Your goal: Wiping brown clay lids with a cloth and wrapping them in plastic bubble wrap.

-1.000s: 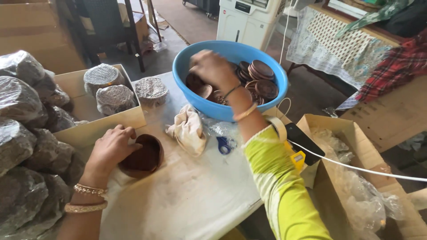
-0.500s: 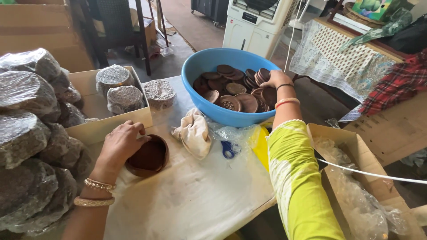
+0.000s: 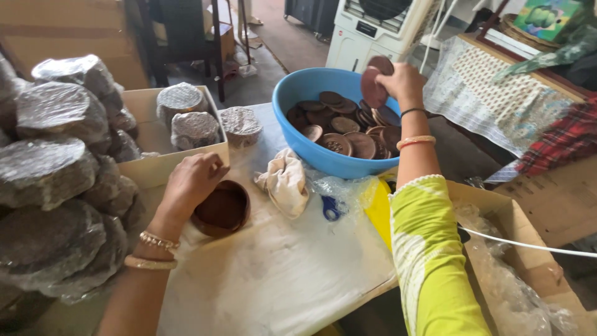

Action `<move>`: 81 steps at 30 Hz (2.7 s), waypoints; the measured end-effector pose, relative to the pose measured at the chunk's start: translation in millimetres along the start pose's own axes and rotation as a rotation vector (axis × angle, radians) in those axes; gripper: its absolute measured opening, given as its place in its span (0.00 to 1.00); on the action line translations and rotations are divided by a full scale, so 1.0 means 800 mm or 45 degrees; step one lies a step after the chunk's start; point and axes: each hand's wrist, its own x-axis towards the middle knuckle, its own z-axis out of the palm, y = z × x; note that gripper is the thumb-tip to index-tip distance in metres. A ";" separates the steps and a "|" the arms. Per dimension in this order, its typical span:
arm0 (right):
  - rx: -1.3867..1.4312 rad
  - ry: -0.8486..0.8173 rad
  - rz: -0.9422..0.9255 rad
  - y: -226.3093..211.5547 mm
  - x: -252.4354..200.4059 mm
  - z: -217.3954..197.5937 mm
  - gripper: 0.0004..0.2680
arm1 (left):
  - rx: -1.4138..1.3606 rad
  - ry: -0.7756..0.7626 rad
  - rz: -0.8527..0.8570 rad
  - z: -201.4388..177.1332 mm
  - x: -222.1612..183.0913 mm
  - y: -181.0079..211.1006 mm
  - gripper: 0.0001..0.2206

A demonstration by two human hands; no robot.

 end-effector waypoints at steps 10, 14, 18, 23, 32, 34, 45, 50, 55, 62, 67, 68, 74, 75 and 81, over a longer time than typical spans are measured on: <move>0.906 -0.428 -0.900 -0.317 -0.143 -0.068 0.12 | -1.940 -0.453 -0.367 0.006 0.012 -0.022 0.30; 0.791 -0.570 -1.190 -0.375 -0.218 -0.060 0.08 | -2.267 -0.418 -0.298 0.027 0.016 -0.052 0.28; 0.876 -0.603 -1.281 -0.374 -0.230 -0.033 0.10 | -2.069 -0.243 -0.234 0.077 0.031 -0.104 0.16; 0.792 -0.688 -1.058 -0.337 -0.203 -0.025 0.10 | -1.624 -0.351 -0.013 0.085 0.022 -0.100 0.13; 0.697 -0.633 -1.036 -0.321 -0.193 -0.012 0.11 | -0.409 -0.085 0.179 0.046 0.008 -0.065 0.08; 0.683 -0.658 -1.044 -0.322 -0.194 -0.012 0.11 | -0.323 -0.093 0.132 0.040 0.007 -0.065 0.07; 0.613 -0.701 -1.052 -0.327 -0.202 -0.014 0.10 | -0.342 -0.287 0.139 0.027 -0.006 -0.049 0.19; 0.465 -0.709 -1.005 -0.333 -0.209 -0.014 0.10 | -0.346 -0.150 0.188 0.042 0.001 -0.058 0.18; 0.380 -0.730 -1.017 -0.338 -0.214 0.003 0.11 | -0.497 -0.171 0.054 0.045 0.013 -0.062 0.11; 0.485 -0.649 -0.940 -0.345 -0.216 -0.008 0.09 | -0.816 0.026 0.192 0.016 0.013 -0.054 0.14; 0.614 -0.547 -0.932 -0.340 -0.212 -0.018 0.09 | -0.694 -0.758 0.694 0.000 -0.008 0.010 0.09; 0.612 -0.558 -0.916 -0.340 -0.211 -0.020 0.10 | -0.656 -0.845 0.748 0.011 -0.012 0.020 0.10; 0.637 -0.537 -0.893 -0.334 -0.208 -0.020 0.09 | -0.483 -0.848 0.809 0.072 -0.025 0.046 0.07; 0.664 -0.497 -0.908 -0.331 -0.207 -0.019 0.09 | -0.530 -0.694 0.843 0.084 -0.022 0.040 0.06; 0.834 -0.332 -0.843 -0.338 -0.209 -0.046 0.09 | -1.703 -0.276 -0.467 0.073 0.022 0.006 0.20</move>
